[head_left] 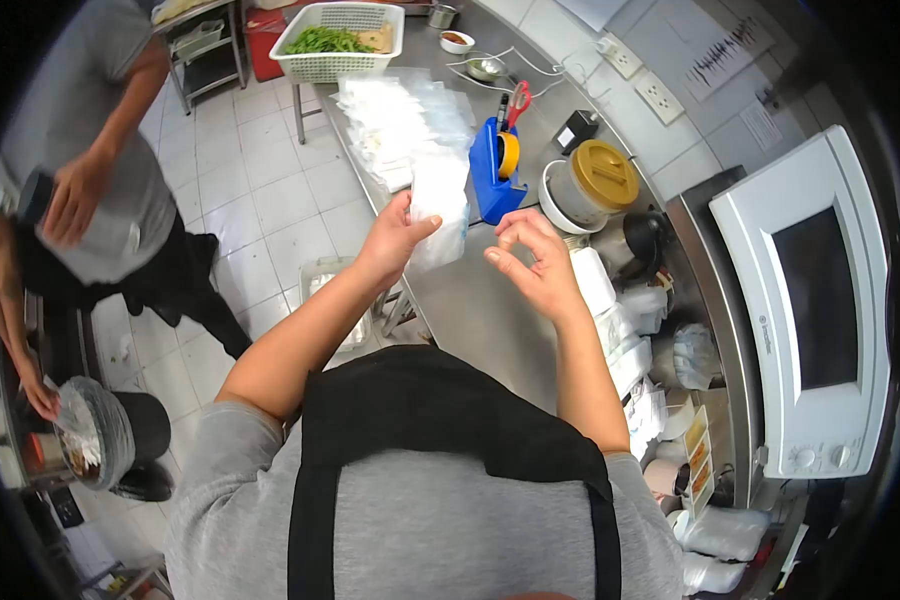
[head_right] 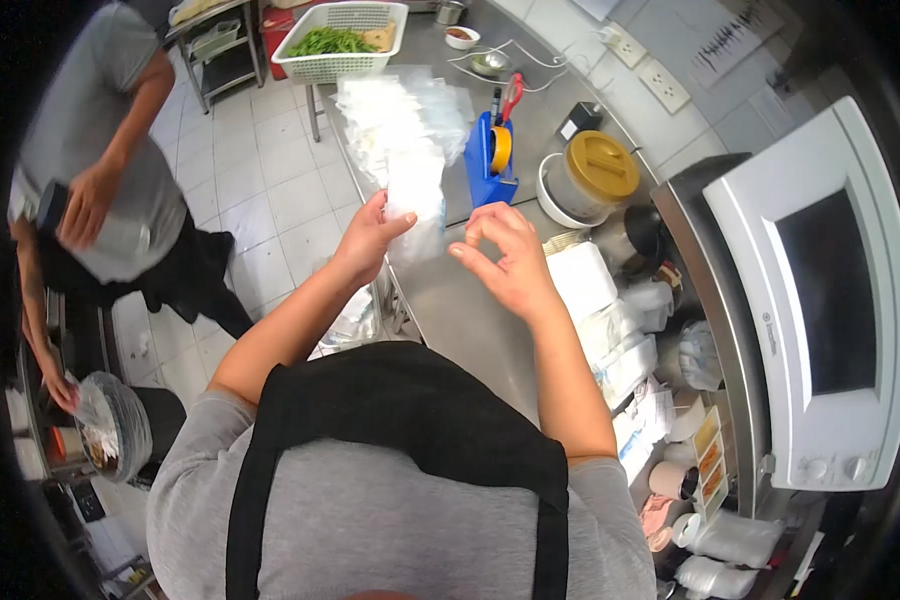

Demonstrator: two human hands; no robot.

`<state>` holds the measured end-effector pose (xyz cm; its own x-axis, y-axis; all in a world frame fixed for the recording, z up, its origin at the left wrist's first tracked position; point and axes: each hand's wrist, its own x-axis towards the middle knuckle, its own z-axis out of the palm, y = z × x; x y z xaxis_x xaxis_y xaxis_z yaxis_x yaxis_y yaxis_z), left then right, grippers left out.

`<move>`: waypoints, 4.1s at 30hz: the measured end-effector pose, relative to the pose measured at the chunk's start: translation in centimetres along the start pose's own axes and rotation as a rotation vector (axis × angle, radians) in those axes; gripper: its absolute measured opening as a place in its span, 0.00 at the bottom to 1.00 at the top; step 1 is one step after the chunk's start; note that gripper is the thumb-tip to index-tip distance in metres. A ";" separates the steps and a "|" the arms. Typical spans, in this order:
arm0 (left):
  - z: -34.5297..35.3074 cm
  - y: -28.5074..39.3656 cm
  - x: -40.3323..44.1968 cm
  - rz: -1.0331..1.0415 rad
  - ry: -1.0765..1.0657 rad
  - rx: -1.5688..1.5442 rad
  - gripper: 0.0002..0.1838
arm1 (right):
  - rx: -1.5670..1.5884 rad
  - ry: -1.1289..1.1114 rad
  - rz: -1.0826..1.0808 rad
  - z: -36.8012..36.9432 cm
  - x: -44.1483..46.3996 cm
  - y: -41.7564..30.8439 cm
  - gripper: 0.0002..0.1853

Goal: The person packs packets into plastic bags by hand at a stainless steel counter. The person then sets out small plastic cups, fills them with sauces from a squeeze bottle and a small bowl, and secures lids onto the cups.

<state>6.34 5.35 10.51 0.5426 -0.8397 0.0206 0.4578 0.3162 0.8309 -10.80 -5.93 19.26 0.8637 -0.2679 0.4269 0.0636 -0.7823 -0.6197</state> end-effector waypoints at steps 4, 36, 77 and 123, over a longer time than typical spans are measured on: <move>1.6 0.0 -0.5 0.024 -0.056 -0.004 0.19 | -0.235 0.086 -0.015 0.3 0.1 0.3 0.17; 2.0 -2.5 -1.5 -0.114 -0.289 -0.089 0.21 | 0.641 0.386 0.488 5.4 -5.1 3.2 0.11; 2.5 -12.2 0.4 0.551 -0.631 1.173 0.38 | -0.801 0.934 0.841 4.5 -35.4 2.3 0.08; 7.3 -18.1 -4.3 0.143 0.204 1.938 0.26 | -0.232 0.713 0.425 1.9 -38.8 3.5 0.08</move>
<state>-9.41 0.02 -0.51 0.6251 -0.7555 0.1963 -0.7788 -0.5870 0.2211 -43.15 2.77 -0.75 0.2658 -0.7922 0.5493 -0.3647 -0.6101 -0.7034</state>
